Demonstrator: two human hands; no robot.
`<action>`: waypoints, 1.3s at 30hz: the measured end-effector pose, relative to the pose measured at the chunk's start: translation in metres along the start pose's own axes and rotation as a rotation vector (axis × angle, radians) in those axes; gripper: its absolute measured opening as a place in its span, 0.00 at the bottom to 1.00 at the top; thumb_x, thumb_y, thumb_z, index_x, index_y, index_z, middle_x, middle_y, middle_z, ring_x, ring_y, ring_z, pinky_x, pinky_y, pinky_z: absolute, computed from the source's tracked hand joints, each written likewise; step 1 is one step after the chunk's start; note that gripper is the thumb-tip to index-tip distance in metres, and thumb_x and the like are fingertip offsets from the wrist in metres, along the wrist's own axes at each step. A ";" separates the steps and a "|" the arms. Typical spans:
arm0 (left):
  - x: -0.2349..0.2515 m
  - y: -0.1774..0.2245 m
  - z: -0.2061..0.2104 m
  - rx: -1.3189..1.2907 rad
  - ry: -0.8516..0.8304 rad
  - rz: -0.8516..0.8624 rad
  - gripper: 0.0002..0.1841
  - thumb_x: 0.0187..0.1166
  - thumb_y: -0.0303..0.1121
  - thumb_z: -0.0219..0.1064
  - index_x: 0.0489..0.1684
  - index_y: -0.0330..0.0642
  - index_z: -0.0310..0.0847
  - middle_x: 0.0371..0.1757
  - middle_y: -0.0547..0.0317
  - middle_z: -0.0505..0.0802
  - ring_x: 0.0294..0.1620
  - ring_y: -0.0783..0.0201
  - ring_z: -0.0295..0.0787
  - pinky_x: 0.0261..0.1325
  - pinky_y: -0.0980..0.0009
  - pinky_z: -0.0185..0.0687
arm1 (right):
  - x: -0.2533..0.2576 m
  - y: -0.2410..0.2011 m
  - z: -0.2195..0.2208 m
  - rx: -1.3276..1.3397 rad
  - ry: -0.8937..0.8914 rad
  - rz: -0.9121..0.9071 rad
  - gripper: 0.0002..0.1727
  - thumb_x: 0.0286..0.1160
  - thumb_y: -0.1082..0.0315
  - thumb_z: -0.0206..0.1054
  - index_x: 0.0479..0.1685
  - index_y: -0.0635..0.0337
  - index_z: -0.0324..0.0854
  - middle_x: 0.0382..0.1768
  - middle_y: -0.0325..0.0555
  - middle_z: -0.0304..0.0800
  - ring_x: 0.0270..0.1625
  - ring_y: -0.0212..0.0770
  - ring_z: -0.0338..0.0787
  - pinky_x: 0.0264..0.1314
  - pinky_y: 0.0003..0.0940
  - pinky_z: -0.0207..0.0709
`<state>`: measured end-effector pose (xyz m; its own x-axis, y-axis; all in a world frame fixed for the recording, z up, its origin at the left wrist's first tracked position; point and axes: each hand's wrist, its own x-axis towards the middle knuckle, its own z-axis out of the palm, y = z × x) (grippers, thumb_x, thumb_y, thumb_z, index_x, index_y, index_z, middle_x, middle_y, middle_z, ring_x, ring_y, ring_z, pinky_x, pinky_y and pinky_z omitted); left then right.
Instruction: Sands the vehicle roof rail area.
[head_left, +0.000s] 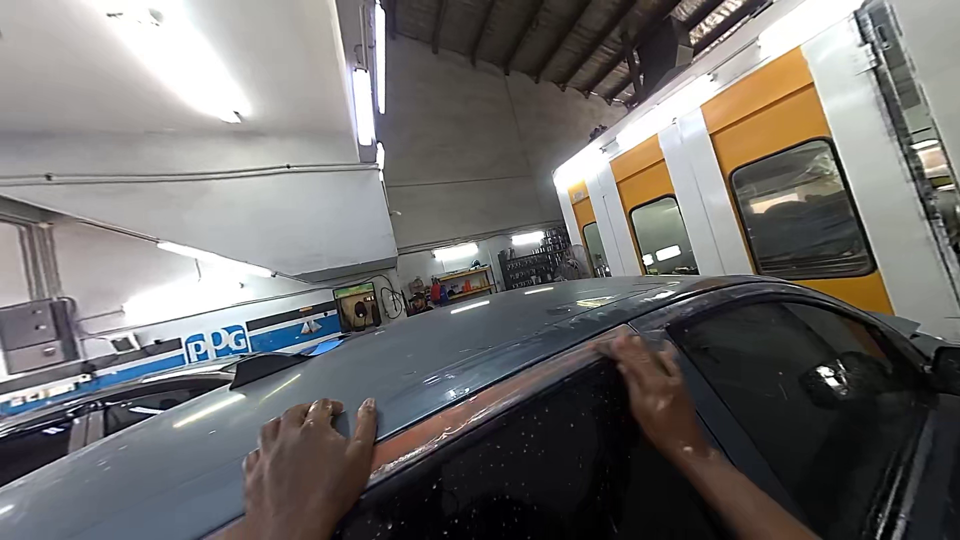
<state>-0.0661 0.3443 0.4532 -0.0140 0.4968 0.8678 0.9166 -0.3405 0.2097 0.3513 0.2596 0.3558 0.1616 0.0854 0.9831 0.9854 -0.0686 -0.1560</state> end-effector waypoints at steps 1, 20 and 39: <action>0.000 0.002 0.002 0.014 -0.004 -0.012 0.35 0.71 0.67 0.53 0.43 0.45 0.94 0.60 0.39 0.91 0.71 0.33 0.81 0.64 0.32 0.70 | 0.003 -0.002 -0.004 -0.038 -0.056 0.060 0.24 0.90 0.63 0.48 0.72 0.58 0.85 0.76 0.50 0.85 0.82 0.54 0.79 0.86 0.68 0.60; -0.002 -0.004 0.003 0.004 0.028 0.010 0.36 0.69 0.69 0.53 0.44 0.46 0.94 0.63 0.41 0.90 0.72 0.35 0.79 0.66 0.33 0.71 | -0.007 -0.194 0.013 0.155 -0.051 -0.270 0.19 0.84 0.59 0.58 0.63 0.46 0.91 0.63 0.38 0.93 0.72 0.45 0.87 0.80 0.49 0.75; 0.000 -0.005 -0.002 -0.007 -0.091 0.006 0.36 0.74 0.67 0.55 0.52 0.42 0.92 0.70 0.36 0.86 0.78 0.31 0.73 0.72 0.32 0.65 | 0.043 0.049 0.012 0.073 -0.039 -0.136 0.20 0.86 0.58 0.55 0.58 0.53 0.91 0.61 0.46 0.91 0.69 0.47 0.87 0.72 0.49 0.81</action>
<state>-0.0716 0.3446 0.4532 0.0277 0.5653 0.8244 0.9138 -0.3487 0.2083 0.4074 0.2714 0.3894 0.0273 0.1279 0.9914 0.9994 0.0189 -0.0299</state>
